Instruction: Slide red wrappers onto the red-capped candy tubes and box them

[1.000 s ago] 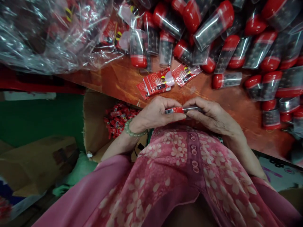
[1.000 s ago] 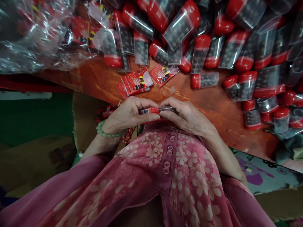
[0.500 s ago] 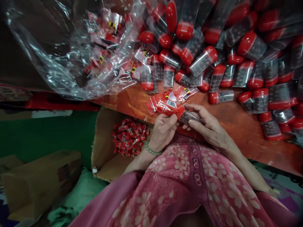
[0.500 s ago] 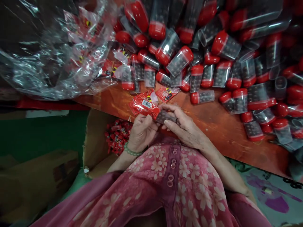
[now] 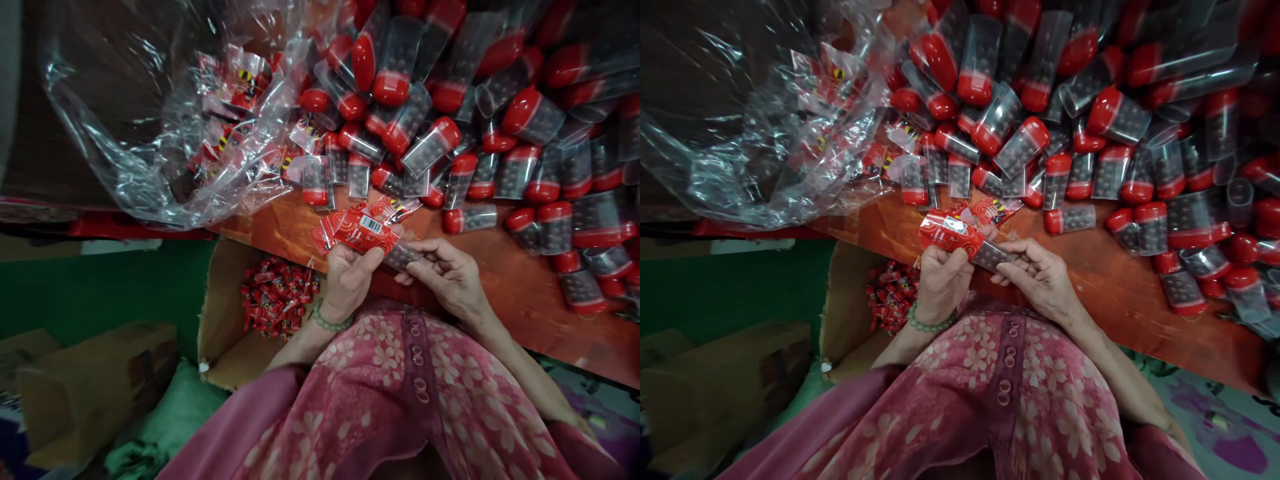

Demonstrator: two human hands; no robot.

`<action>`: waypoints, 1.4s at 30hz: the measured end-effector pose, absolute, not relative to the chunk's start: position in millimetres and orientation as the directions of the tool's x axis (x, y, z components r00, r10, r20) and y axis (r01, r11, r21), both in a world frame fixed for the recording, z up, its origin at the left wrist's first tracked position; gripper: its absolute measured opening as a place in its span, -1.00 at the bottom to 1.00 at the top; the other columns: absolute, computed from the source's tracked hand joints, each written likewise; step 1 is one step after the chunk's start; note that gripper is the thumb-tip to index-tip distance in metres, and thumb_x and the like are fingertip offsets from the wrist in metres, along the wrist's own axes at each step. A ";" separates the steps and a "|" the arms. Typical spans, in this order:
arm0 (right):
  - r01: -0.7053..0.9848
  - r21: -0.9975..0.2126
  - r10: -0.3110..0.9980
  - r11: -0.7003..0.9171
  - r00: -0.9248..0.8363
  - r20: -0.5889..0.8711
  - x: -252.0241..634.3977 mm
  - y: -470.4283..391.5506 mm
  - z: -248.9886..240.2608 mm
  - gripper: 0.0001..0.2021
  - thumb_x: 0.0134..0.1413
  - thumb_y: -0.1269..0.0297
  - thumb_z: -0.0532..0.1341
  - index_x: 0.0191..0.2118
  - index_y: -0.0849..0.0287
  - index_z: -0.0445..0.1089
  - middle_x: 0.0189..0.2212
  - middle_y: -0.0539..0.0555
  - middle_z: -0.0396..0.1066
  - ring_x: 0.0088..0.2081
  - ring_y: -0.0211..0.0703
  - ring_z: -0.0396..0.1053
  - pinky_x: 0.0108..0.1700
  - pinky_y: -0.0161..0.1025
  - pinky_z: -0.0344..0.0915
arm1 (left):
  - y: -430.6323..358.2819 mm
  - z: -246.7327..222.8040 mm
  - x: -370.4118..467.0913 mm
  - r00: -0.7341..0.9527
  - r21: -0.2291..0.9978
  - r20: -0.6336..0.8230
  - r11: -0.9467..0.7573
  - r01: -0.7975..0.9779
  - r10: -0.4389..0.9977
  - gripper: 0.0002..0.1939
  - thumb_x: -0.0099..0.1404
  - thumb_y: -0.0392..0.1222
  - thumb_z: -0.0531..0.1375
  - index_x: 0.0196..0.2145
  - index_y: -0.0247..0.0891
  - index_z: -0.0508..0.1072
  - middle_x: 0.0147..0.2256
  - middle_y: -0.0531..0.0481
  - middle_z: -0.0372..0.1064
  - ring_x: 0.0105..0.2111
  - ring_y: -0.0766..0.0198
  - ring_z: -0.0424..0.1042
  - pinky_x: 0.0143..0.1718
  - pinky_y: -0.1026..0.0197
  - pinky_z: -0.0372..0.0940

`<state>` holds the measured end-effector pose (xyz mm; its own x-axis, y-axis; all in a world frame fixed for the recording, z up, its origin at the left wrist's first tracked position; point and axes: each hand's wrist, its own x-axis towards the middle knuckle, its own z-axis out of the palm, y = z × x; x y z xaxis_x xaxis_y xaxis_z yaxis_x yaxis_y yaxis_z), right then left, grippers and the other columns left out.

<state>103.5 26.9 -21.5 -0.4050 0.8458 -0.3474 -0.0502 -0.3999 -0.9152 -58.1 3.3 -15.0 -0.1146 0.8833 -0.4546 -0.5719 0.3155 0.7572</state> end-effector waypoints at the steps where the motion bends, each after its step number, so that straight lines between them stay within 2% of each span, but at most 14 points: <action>1: -0.048 -0.916 0.846 -0.399 -0.405 -0.347 103.0 27.6 -20.6 -0.65 0.14 0.03 0.42 -0.08 0.14 0.46 -0.43 0.01 0.61 -0.42 -0.19 0.62 -0.32 -0.29 0.59 | 4.5 -14.7 -58.8 -0.119 0.773 -0.432 0.300 -0.559 0.894 -0.48 0.02 0.23 0.48 -0.22 -0.19 0.56 -0.16 -0.10 0.65 0.04 0.03 0.59 0.09 0.02 0.47; 8: -0.071 -0.929 0.873 -0.363 -0.375 -0.312 95.9 23.9 -22.7 -0.70 0.14 0.06 0.43 -0.09 0.07 0.50 -0.27 0.01 0.59 -0.37 -0.22 0.62 -0.23 -0.23 0.62 | 8.8 -17.4 -53.4 -0.072 0.725 -0.525 0.402 -0.559 0.848 -0.45 0.03 0.35 0.42 -0.32 -0.19 0.52 -0.20 -0.07 0.64 -0.06 0.03 0.61 -0.15 0.10 0.52; 12: -0.021 -0.958 0.905 -0.287 -0.333 -0.264 91.5 24.0 -21.7 -0.73 0.16 0.04 0.40 -0.11 0.03 0.50 -0.22 0.02 0.58 -0.31 -0.19 0.60 -0.18 -0.18 0.61 | 5.1 -20.9 -49.5 -0.002 0.735 -0.522 0.449 -0.508 0.853 -0.43 0.09 0.39 0.36 -0.29 -0.20 0.53 -0.10 -0.14 0.63 -0.07 0.07 0.59 -0.30 0.19 0.46; 15: -0.005 -0.953 0.898 -0.304 -0.335 -0.285 86.0 28.4 -20.2 -0.66 0.12 -0.05 0.41 -0.12 0.04 0.46 -0.28 0.02 0.58 -0.36 -0.18 0.57 -0.22 -0.17 0.60 | 4.9 -22.9 -50.3 0.022 0.733 -0.535 0.476 -0.486 0.845 -0.42 0.11 0.40 0.33 -0.25 -0.20 0.55 -0.04 -0.17 0.61 -0.11 0.09 0.59 -0.36 0.21 0.42; 17: -0.033 -0.939 0.889 -0.342 -0.336 -0.312 82.5 32.3 -19.3 -0.62 0.07 -0.09 0.43 -0.18 0.04 0.42 -0.39 -0.03 0.55 -0.44 -0.21 0.54 -0.32 -0.22 0.57 | 6.4 -22.4 -50.3 0.034 0.714 -0.538 0.476 -0.514 0.843 -0.44 0.10 0.37 0.36 -0.24 -0.19 0.57 -0.02 -0.15 0.61 -0.10 0.09 0.59 -0.29 0.19 0.45; 21: -0.086 -0.936 0.910 -0.341 -0.282 -0.306 80.2 39.3 -20.2 -0.55 -0.11 -0.07 0.53 -0.32 0.05 0.33 -0.46 -0.08 0.50 -0.51 -0.27 0.47 -0.43 -0.31 0.48 | 8.9 -17.9 -46.7 0.086 0.647 -0.495 0.433 -0.628 0.864 -0.57 0.12 0.24 0.42 -0.29 -0.18 0.60 0.03 -0.12 0.59 0.05 0.04 0.55 0.02 0.06 0.46; 24: -0.083 -0.946 0.920 -0.315 -0.274 -0.282 82.7 43.9 -23.6 -0.48 -0.22 -0.14 0.55 -0.42 0.06 0.28 -0.52 -0.09 0.44 -0.58 -0.30 0.36 -0.52 -0.33 0.37 | 7.9 -15.7 -45.1 0.126 0.640 -0.457 0.425 -0.640 0.880 -0.61 0.16 0.20 0.41 -0.31 -0.19 0.63 0.05 -0.13 0.57 0.14 0.00 0.50 0.17 -0.01 0.39; 27: -0.013 -0.971 0.932 -0.239 -0.283 -0.226 85.5 49.0 -27.1 -0.40 -0.33 -0.23 0.55 -0.53 0.07 0.22 -0.65 -0.15 0.23 -0.65 -0.35 0.14 -0.62 -0.35 0.19 | 5.7 -16.0 -45.9 0.185 0.666 -0.397 0.421 -0.616 0.899 -0.63 0.20 0.20 0.39 -0.29 -0.17 0.65 0.10 -0.14 0.54 0.26 0.00 0.40 0.34 -0.03 0.23; 30: 0.042 -0.990 0.944 -0.134 -0.298 -0.140 87.1 52.6 -29.7 -0.38 -0.33 -0.29 0.52 -0.60 0.09 0.22 -0.69 -0.15 0.13 -0.64 -0.34 0.05 -0.62 -0.34 0.09 | 3.0 -17.4 -46.9 0.230 0.680 -0.348 0.413 -0.605 0.909 -0.64 0.22 0.20 0.38 -0.28 -0.15 0.66 0.21 -0.13 0.46 0.34 -0.01 0.32 0.42 -0.04 0.11; 33: 0.077 -0.994 0.930 -0.081 -0.353 -0.103 88.2 51.8 -31.9 -0.36 -0.28 -0.33 0.48 -0.63 0.10 0.20 -0.70 -0.13 0.14 -0.62 -0.32 0.07 -0.58 -0.32 0.12 | -0.9 -16.5 -49.6 0.234 0.707 -0.322 0.397 -0.585 0.918 -0.65 0.22 0.19 0.37 -0.27 -0.13 0.68 0.27 -0.12 0.40 0.36 -0.04 0.29 0.45 -0.06 0.04; 35: 0.100 -0.991 0.888 -0.092 -0.442 -0.127 89.5 48.3 -32.5 -0.39 -0.24 -0.30 0.48 -0.62 0.10 0.23 -0.68 -0.11 0.19 -0.60 -0.30 0.13 -0.56 -0.32 0.16 | -6.2 -12.5 -56.2 0.218 0.726 -0.322 0.388 -0.568 0.921 -0.68 0.25 0.16 0.36 -0.25 -0.13 0.68 0.27 -0.12 0.41 0.34 -0.03 0.32 0.45 -0.06 0.04; 38: 0.125 -0.983 0.760 -0.133 -0.624 -0.182 93.5 41.2 -30.0 -0.55 -0.12 -0.14 0.50 -0.46 0.12 0.40 -0.57 -0.06 0.40 -0.53 -0.25 0.32 -0.46 -0.29 0.31 | -24.0 -3.6 -80.7 0.139 0.806 -0.369 0.391 -0.443 0.919 -0.75 0.29 0.05 0.35 -0.20 -0.15 0.68 0.21 -0.13 0.47 0.24 0.02 0.44 0.36 -0.01 0.20; 40: 0.155 -0.983 0.716 -0.100 -0.675 -0.179 97.9 38.1 -25.6 -0.65 -0.01 -0.03 0.49 -0.35 0.13 0.47 -0.50 -0.04 0.49 -0.49 -0.23 0.41 -0.41 -0.29 0.36 | -46.3 -1.0 -108.5 -0.025 0.888 -0.400 0.380 -0.259 0.916 -0.80 0.29 -0.02 0.36 -0.19 -0.14 0.67 0.13 -0.10 0.54 0.18 0.08 0.49 0.27 0.06 0.29; 42: 0.197 -0.980 0.745 0.012 -0.655 -0.122 104.0 38.1 -19.3 -0.73 0.07 0.06 0.46 -0.33 0.13 0.48 -0.48 -0.03 0.51 -0.48 -0.24 0.43 -0.39 -0.30 0.35 | -77.8 -4.0 -144.4 -0.230 0.922 -0.384 0.385 -0.045 0.894 -0.81 0.30 -0.05 0.36 -0.16 -0.10 0.66 -0.01 -0.02 0.62 0.14 0.11 0.50 0.20 0.09 0.33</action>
